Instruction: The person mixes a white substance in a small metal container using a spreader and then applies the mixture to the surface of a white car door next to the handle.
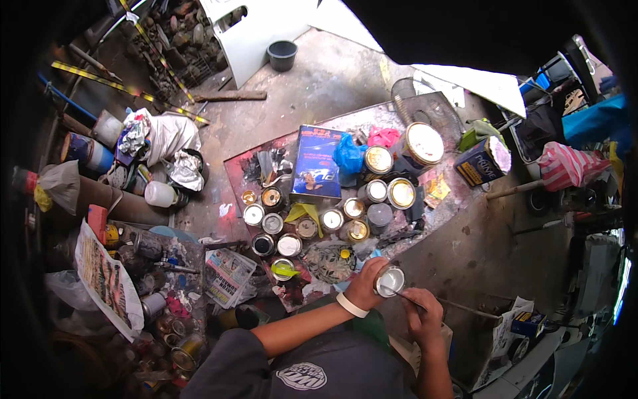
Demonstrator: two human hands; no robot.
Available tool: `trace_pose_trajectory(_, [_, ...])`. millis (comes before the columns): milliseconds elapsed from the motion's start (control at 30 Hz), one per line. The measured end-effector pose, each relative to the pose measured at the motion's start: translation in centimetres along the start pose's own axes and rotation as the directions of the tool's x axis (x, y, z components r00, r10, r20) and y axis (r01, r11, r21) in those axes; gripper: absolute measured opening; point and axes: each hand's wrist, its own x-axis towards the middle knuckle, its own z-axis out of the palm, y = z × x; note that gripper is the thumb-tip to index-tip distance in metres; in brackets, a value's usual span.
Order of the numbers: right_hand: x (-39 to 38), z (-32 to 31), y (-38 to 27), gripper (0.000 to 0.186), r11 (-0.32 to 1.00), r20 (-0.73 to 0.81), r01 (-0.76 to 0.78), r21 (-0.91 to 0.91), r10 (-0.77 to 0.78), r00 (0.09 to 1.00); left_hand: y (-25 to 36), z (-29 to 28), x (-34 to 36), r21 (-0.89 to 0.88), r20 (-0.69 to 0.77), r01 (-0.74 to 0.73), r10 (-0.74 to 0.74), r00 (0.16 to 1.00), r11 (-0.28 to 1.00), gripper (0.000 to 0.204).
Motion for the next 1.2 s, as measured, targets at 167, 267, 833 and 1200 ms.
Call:
trace_pose_trajectory(167, [1.9, 1.6, 2.0, 0.019, 0.995, -0.010, -0.095, 0.005, 0.095, 0.995, -2.2, -0.8, 0.2, -0.020, -0.016, 0.034, -0.035, 0.999, 0.999, 0.079])
trace_pose_trajectory(267, [2.1, 3.3, 2.2, 0.018, 0.984, 0.063, -0.150, 0.101, 0.144, 0.988, -3.1, -1.4, 0.6, -0.003, -0.023, 0.059, -0.059, 0.998, 0.998, 0.079])
trace_pose_trajectory(833, [6.0, 3.7, 2.7, 0.022, 0.999, 0.140, -0.046, 0.001, 0.046, 0.989, -4.7, -2.7, 2.5, -0.001, -0.061, 0.094, -0.094, 0.994, 0.996, 0.079])
trace_pose_trajectory(1200, [6.6, 3.0, 2.4, 0.034, 0.998, 0.122, 0.041, -0.047, -0.035, 0.992, -3.5, -3.0, 3.0, 0.018, -0.056, 0.075, -0.074, 0.996, 0.997, 0.080])
